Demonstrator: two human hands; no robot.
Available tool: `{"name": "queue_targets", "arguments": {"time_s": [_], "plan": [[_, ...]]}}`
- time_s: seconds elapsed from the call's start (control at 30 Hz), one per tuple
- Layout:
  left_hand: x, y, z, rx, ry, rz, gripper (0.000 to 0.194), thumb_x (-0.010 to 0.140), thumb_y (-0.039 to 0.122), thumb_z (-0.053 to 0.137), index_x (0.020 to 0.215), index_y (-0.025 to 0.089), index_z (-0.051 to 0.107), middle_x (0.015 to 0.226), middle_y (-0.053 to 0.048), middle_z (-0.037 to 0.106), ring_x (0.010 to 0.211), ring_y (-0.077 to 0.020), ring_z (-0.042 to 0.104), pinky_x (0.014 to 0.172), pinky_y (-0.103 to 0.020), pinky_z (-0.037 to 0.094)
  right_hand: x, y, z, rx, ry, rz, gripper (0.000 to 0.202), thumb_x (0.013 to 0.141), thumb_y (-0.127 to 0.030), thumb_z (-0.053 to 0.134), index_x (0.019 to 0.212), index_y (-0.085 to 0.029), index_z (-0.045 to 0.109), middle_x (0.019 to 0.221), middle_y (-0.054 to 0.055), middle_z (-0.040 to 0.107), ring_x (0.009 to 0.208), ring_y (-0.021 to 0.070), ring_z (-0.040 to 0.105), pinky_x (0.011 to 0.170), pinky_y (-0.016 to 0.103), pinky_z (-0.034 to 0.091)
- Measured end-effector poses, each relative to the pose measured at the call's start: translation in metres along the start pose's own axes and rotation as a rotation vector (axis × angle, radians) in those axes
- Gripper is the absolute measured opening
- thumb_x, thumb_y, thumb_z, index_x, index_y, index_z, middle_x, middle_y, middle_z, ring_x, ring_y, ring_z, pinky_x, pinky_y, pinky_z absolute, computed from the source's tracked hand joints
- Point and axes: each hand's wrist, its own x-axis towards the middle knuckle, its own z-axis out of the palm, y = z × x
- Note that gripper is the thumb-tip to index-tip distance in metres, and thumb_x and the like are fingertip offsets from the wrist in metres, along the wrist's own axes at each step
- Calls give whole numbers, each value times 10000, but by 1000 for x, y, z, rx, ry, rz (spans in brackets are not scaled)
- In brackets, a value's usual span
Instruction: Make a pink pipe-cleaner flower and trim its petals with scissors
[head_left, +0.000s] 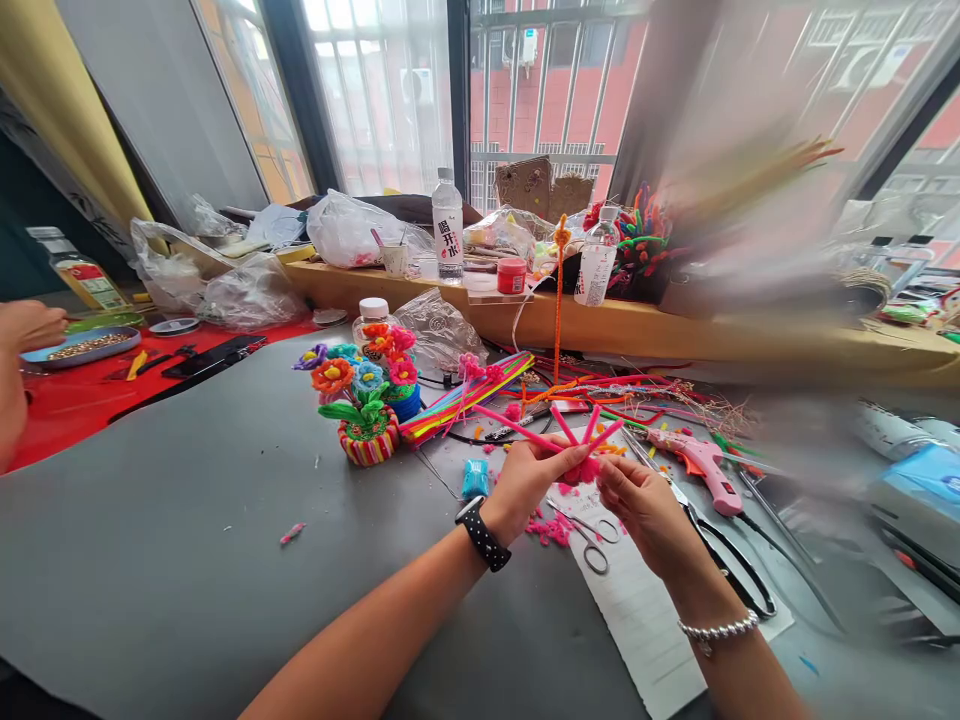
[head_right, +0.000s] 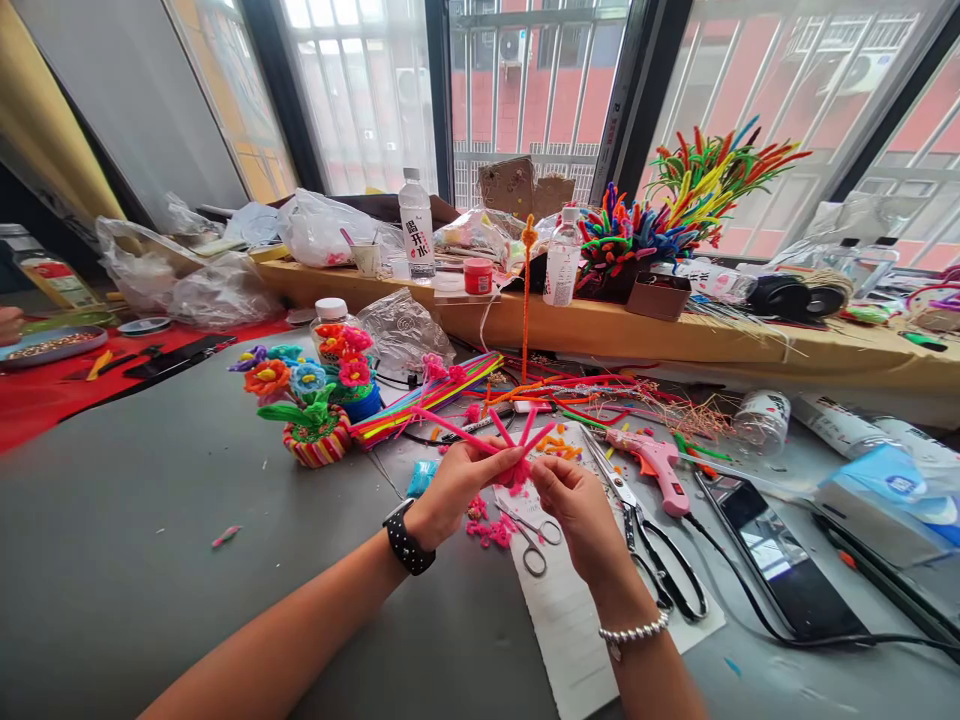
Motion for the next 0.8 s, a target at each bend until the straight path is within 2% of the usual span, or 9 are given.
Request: {"name": "queue_targets", "arguments": {"time_s": [0.17, 0.43, 0.53, 0.63, 0.8], "plan": [[0, 0, 0, -29, -15, 9, 247, 666, 332, 629, 586, 106, 571, 536, 8, 522, 517, -64, 460, 531, -187, 353, 2, 6, 1, -20, 51, -71, 298, 615, -411, 678, 582, -149, 540, 494, -68, 337, 472, 56, 240, 442, 207, 184], [2, 1, -3, 32, -16, 24, 245, 646, 344, 643, 609, 104, 607, 530, -1, 543, 507, -73, 477, 524, -190, 371, 1, 0, 0, -47, 43, -53, 279, 589, -401, 692, 622, -152, 573, 504, -64, 382, 454, 47, 261, 415, 196, 186], [2, 1, -5, 91, -40, 19, 250, 653, 346, 638, 629, 97, 629, 562, -22, 567, 525, -80, 484, 526, -196, 375, 0, -3, -1, -63, 129, -88, 284, 561, -377, 720, 708, -165, 601, 545, -59, 431, 470, 45, 310, 416, 178, 220], [2, 1, -5, 109, -102, -6, 271, 668, 361, 623, 639, 92, 638, 586, -32, 569, 548, -82, 485, 540, -197, 382, 0, -4, -1, -61, 203, -159, 275, 547, -364, 729, 682, -168, 592, 542, -59, 448, 470, 51, 325, 421, 181, 251], [-1, 1, 1, -68, -78, -134, 285, 638, 380, 654, 709, 105, 630, 655, -20, 564, 604, -83, 519, 636, -219, 436, 1, 3, 4, -18, 303, -258, 254, 580, -351, 709, 711, -173, 582, 573, -50, 478, 485, 62, 370, 445, 189, 311]]}}
